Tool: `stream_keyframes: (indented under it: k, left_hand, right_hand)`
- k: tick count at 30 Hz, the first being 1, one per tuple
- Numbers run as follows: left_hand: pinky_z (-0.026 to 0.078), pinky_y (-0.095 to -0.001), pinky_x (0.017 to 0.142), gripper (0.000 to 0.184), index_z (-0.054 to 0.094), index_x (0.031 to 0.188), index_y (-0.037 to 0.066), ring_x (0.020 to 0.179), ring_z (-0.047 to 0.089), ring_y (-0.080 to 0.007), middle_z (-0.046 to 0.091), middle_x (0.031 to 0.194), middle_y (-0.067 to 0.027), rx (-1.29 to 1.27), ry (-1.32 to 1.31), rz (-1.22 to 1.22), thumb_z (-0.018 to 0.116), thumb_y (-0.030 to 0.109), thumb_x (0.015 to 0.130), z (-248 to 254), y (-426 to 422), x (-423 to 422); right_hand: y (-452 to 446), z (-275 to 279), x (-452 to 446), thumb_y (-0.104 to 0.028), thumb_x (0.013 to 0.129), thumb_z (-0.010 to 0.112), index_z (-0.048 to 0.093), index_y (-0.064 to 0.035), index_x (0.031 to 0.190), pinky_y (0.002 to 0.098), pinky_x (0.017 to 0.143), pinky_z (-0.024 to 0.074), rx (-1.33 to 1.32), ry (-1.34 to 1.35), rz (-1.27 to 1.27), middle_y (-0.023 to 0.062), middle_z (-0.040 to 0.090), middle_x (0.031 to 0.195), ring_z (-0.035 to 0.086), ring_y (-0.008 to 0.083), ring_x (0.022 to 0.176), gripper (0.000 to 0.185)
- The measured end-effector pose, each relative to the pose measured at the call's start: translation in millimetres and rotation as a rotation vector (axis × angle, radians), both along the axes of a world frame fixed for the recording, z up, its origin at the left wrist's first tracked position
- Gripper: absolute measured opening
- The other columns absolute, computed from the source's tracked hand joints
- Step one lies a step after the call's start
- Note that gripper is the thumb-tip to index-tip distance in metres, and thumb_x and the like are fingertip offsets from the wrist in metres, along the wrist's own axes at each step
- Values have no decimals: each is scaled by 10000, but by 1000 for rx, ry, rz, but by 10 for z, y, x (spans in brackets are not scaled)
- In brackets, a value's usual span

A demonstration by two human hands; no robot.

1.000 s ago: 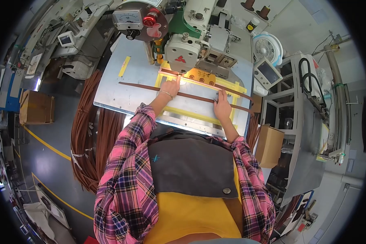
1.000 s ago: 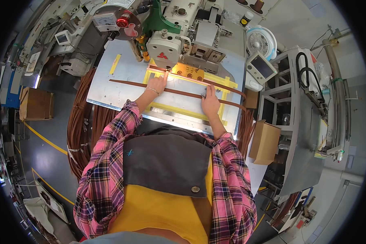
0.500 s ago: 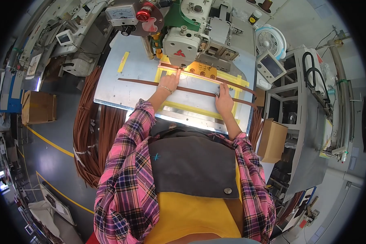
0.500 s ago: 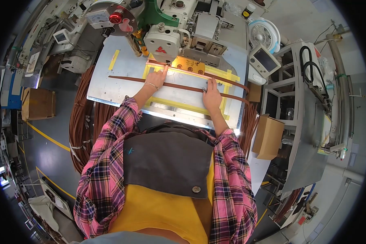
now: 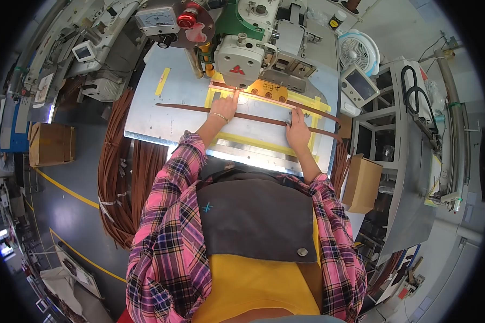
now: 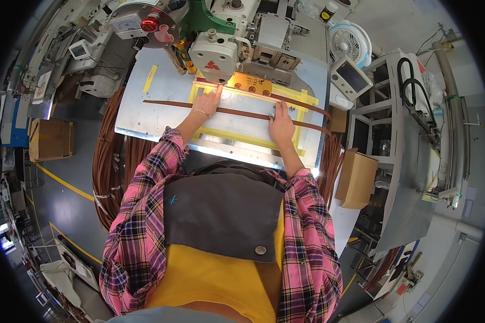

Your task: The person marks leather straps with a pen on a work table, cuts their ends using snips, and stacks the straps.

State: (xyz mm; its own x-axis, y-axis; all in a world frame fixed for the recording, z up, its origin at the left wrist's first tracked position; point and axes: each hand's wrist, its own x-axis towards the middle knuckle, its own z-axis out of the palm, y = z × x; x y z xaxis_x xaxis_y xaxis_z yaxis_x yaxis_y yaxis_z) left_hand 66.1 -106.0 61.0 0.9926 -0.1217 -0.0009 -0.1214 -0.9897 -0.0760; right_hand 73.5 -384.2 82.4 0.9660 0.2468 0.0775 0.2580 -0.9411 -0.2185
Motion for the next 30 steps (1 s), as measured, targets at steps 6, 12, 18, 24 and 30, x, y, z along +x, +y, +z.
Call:
stream_keyframes:
  k: [6, 12, 18, 24, 30]
  left_hand:
    - [524, -347, 552, 537, 363, 1380, 83, 647, 647, -217, 626, 771, -80, -6, -5, -5, 465, 117, 854, 0, -12, -7]
    - [520, -351, 551, 533, 365, 1377, 85, 659, 648, -219, 627, 776, -83, -20, 11, -5, 462, 116, 854, 15, -18, -9]
    - [523, -354, 577, 604, 278, 1422, 123, 678, 652, -230, 622, 792, -76, -31, 39, 15, 463, 108, 847, -11, -46, -9]
    - [518, -363, 607, 523, 358, 1371, 86, 760, 641, -230, 615, 843, -84, -103, 41, 39, 453, 112, 857, 75, -25, -77]
    - [443, -409, 851, 526, 401, 1328, 67, 1065, 519, -261, 542, 1038, -113, -225, -148, 143, 524, 125, 820, 156, -77, -494]
  right_hand:
    - [-12, -19, -3, -161, 761, 649, 390, -110, 1314, 367, 687, 523, 11, -22, -3, 33, 342, 1407, 625, 261, 817, 613]
    - [-18, -20, -12, -153, 755, 654, 394, -112, 1314, 372, 689, 522, 22, -22, -8, 33, 344, 1405, 624, 262, 818, 617]
    - [-60, -47, -25, -155, 749, 657, 393, -120, 1316, 380, 693, 521, 26, -37, -8, 26, 341, 1407, 622, 264, 831, 626]
    - [-41, -19, -35, -152, 754, 650, 394, -129, 1309, 385, 703, 521, 26, -22, -12, 18, 338, 1407, 619, 267, 852, 612]
    - [-35, -13, -27, -139, 757, 647, 396, -126, 1303, 384, 711, 520, 23, -26, -10, 26, 344, 1398, 618, 270, 860, 600]
